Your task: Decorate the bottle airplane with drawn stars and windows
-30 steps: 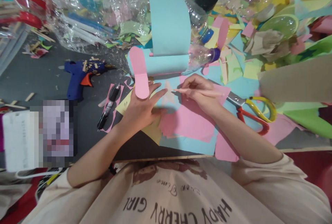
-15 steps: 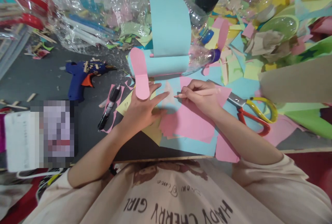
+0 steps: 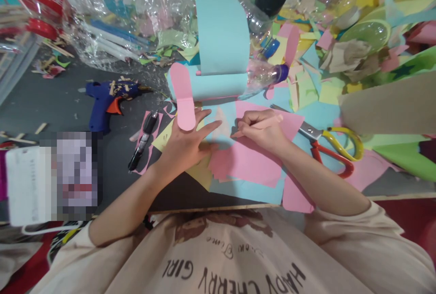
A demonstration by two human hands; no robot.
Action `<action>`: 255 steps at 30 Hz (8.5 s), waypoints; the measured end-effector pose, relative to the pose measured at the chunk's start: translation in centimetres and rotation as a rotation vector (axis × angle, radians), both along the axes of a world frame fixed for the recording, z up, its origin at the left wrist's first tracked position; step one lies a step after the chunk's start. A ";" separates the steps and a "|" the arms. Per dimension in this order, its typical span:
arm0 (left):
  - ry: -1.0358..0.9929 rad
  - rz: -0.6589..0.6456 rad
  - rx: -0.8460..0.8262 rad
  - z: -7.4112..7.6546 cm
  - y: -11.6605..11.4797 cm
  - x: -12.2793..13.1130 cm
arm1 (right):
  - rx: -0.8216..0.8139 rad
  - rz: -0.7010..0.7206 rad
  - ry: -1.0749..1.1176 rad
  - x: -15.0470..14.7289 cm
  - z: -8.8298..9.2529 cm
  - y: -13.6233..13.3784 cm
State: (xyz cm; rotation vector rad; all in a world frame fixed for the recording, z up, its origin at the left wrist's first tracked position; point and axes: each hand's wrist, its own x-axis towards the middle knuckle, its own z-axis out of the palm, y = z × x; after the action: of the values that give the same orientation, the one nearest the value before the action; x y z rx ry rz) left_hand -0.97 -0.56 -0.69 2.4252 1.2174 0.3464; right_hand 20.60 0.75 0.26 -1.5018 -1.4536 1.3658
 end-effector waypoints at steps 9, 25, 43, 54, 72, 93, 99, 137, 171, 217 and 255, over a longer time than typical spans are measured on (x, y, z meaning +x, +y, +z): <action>-0.011 -0.013 0.025 -0.3 0.1 -0.1 | 0.012 -0.134 0.105 0.0 0.1 -0.1; -0.032 -0.021 0.090 -0.4 0.0 0.0 | 0.038 -0.142 0.102 -0.1 -0.3 -0.2; -0.035 -0.020 0.050 -0.3 0.1 0.0 | -0.007 -0.045 -0.022 0.1 0.1 0.1; -0.025 -0.011 0.033 -0.4 0.2 -0.1 | -0.086 -0.048 0.104 0.0 0.7 0.1; -0.009 -0.013 0.042 -0.2 0.0 -0.1 | -0.054 -0.004 0.047 -0.1 0.3 0.1; -0.015 -0.016 0.053 -0.4 0.1 -0.1 | -0.039 -0.045 0.035 -0.1 0.4 0.1; -0.021 -0.024 0.043 -0.4 0.2 -0.1 | -0.083 0.008 0.099 0.0 0.7 0.2; 0.022 -0.009 0.020 0.0 0.0 0.1 | -0.040 -0.066 0.062 0.3 -0.2 0.1; 0.134 -0.016 -0.032 0.7 -0.5 0.5 | 0.139 -0.064 0.046 0.6 -0.8 0.5; 0.091 -0.042 0.052 0.2 -0.2 0.2 | 0.133 -0.101 0.081 0.4 -0.8 0.7; 0.101 -0.046 0.075 0.2 -0.2 0.2 | 0.138 -0.171 0.152 0.3 -1.0 0.6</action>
State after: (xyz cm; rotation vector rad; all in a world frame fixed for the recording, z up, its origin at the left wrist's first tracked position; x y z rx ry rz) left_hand -0.82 -0.80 -0.53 2.5587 1.2084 0.2633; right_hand 20.92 1.39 -0.76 -1.3695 -1.2677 1.2233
